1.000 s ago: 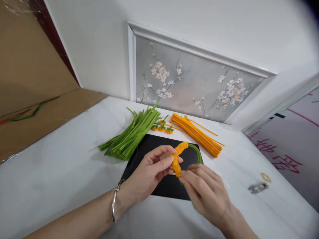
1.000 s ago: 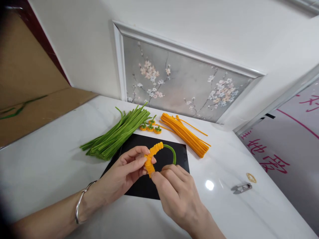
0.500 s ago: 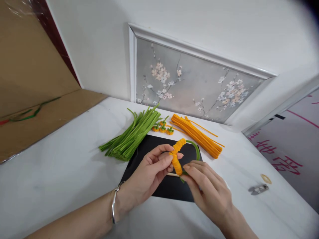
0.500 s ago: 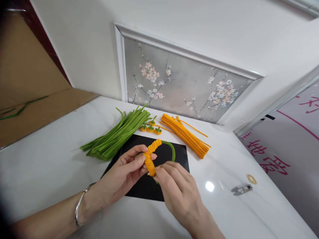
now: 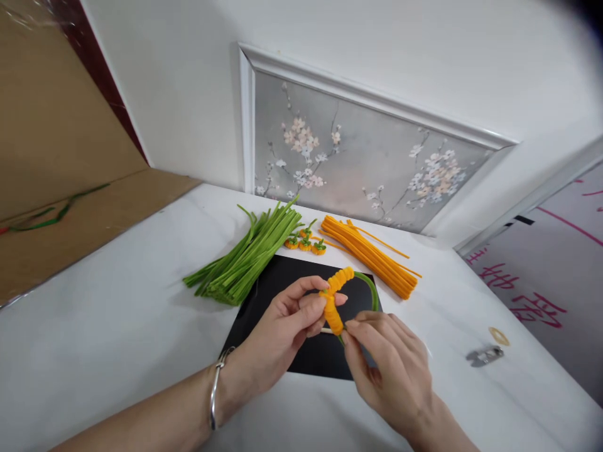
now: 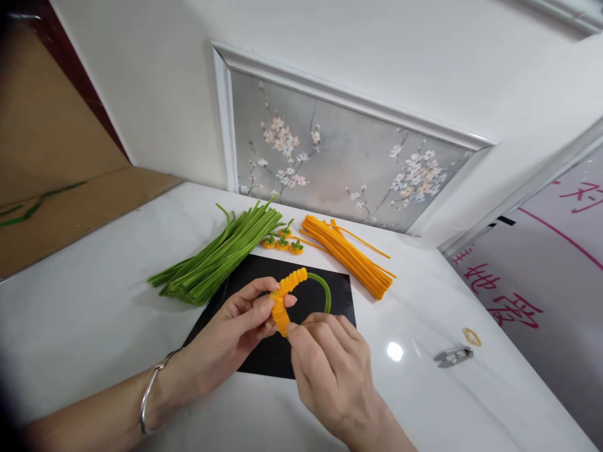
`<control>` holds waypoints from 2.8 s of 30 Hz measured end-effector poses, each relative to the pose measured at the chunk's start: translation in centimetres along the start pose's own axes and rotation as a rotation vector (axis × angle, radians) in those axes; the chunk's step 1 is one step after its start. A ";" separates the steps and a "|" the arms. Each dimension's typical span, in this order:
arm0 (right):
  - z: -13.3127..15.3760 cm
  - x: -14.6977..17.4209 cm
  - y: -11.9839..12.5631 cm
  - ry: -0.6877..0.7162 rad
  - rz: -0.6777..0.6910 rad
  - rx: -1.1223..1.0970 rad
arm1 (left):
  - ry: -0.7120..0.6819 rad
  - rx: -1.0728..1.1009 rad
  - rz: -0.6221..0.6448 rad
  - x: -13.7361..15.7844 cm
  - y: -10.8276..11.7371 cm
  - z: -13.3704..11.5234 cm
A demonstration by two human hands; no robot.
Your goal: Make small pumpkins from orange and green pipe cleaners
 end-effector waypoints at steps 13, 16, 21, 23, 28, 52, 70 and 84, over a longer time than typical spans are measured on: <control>-0.5 -0.7 0.2 0.031 0.042 0.045 | -0.008 0.151 -0.039 -0.3 0.4 0.0; -1.3 -0.9 0.3 0.002 0.041 0.130 | -0.021 0.194 -0.059 -0.7 0.8 -0.3; -0.6 -1.1 -0.1 0.004 0.054 0.066 | -0.032 0.175 -0.103 -1.1 1.0 -0.2; 0.1 -1.1 -0.4 0.005 0.068 0.014 | -0.036 0.164 -0.109 -1.0 1.0 0.0; 1.1 -1.0 -0.6 -0.005 0.068 -0.026 | -0.016 0.158 -0.103 -0.7 0.8 0.5; -4.5 -0.6 -0.2 -0.522 0.117 -0.238 | 0.243 -0.017 -0.016 -1.4 1.7 0.8; -1.9 0.4 -3.2 -0.178 0.215 -0.088 | 0.400 -0.219 -0.010 -1.1 1.5 2.2; -4.1 0.4 -2.3 -0.293 0.118 0.049 | 0.423 -0.301 0.015 -1.3 1.3 1.3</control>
Point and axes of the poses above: each hand's wrist, its own x-axis away from the middle knuckle, its own y-axis out of the back of the hand, z = x × y, the point moved 3 cm from there along -x, towards the middle knuckle, and after that the axes turned 15 degrees about x, right-handed, at the moved point
